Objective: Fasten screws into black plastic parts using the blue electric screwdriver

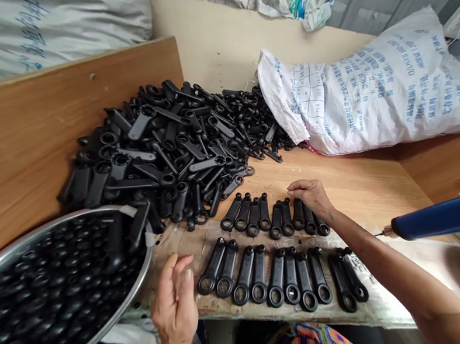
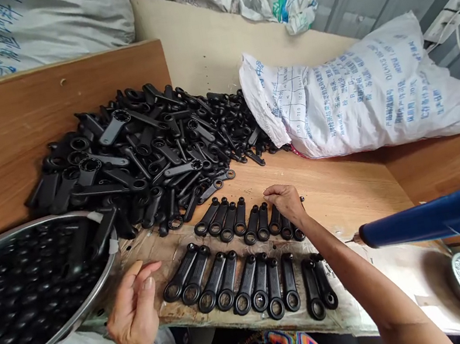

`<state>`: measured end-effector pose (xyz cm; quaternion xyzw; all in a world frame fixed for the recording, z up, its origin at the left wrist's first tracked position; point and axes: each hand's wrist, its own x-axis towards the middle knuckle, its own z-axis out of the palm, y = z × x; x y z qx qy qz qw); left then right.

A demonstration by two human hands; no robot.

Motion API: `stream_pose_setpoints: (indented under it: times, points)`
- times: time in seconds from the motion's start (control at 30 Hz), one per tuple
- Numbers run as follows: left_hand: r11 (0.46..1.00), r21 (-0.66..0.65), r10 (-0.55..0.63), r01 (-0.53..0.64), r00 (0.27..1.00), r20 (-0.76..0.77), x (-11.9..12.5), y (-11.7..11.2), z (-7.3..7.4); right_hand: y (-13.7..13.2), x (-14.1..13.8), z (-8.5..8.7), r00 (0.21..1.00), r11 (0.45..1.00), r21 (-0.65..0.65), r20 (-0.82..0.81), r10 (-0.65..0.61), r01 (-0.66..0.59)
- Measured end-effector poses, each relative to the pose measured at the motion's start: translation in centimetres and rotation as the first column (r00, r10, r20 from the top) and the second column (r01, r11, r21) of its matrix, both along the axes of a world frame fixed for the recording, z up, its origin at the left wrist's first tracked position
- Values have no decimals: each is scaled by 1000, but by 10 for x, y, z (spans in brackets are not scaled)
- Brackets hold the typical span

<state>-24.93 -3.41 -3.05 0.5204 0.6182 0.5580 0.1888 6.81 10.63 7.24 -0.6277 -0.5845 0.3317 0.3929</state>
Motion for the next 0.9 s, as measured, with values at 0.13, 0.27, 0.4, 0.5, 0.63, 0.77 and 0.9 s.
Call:
stream_pose_setpoints:
  times: [0.13,0.27,0.4,0.5,0.63,0.77,0.9]
  points:
    - [1000,16,-6,6,1000,26,1,0,1,2,1,-8,999,1000,12,39,10,-11]
    - [1000,28,-6,5,999,39,3,1,3,4,5,-18,996,999,30,94,8,-11]
    - [999,38,2,-4,999,42,4,1,3,4,7,-25,986,997,76,166,-6,-7]
    - [999,35,-7,5,999,54,2,0,1,2,5,-26,974,994,111,225,-11,-14]
    - [999,35,-20,19,999,49,0,0,-3,-2,3,-22,950,986,161,314,1,-54]
    - [999,49,-23,22,999,22,0,1,-2,-5,6,-19,938,977,196,348,13,-86]
    - [999,49,-9,10,1000,-15,1,1,2,-4,10,-18,956,977,206,295,-2,-62]
